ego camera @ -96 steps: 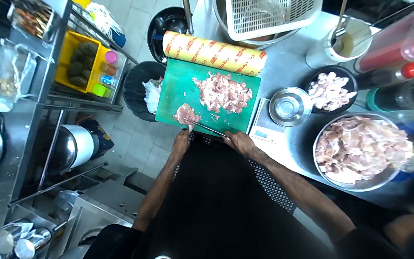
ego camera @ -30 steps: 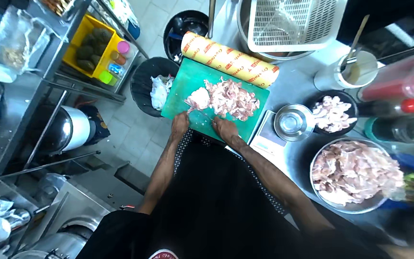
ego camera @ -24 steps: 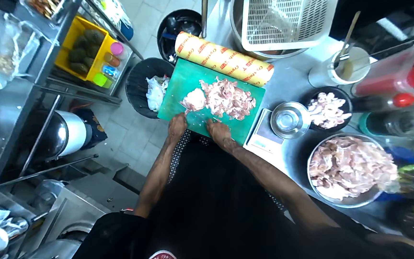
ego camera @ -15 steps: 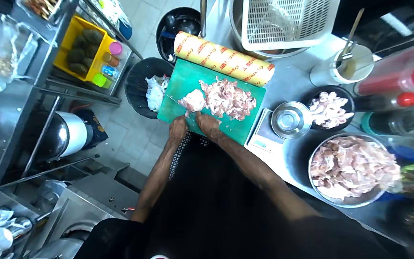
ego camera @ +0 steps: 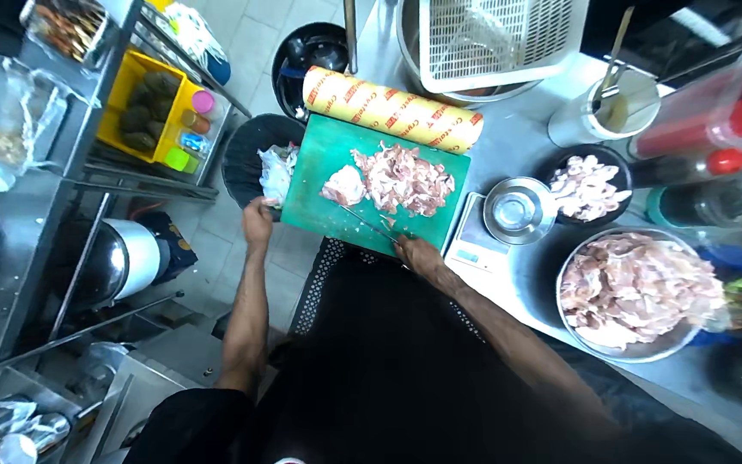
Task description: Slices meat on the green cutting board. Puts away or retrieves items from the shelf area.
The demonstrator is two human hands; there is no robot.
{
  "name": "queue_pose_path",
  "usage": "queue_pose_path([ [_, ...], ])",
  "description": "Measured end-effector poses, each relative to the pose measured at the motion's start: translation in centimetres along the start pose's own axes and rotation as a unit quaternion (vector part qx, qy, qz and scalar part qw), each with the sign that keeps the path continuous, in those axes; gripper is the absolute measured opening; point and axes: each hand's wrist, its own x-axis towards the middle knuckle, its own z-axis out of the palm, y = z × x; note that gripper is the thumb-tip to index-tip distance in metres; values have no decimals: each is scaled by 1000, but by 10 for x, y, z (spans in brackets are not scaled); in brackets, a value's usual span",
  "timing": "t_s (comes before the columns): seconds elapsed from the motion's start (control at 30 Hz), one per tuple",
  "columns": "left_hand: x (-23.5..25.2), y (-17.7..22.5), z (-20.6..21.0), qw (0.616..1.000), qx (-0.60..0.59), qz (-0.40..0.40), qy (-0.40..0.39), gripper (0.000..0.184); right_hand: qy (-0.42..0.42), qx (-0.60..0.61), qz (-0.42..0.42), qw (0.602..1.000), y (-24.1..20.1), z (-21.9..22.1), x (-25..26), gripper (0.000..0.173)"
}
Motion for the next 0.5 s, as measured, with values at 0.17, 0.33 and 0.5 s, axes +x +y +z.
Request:
queue_pose_path([
  [0.17,57,-6,-21,997,-53,-51,21,70,2,39,-27,999,12,-10,-22,43],
  [0.33,59,47,-14,995,73,-10,-61,64,69,137,-10,988,28,-10,-53,48],
  [0.5,20,91,46,933,70,321,-147,46,144,196,38,969,47,-11,-76,43],
])
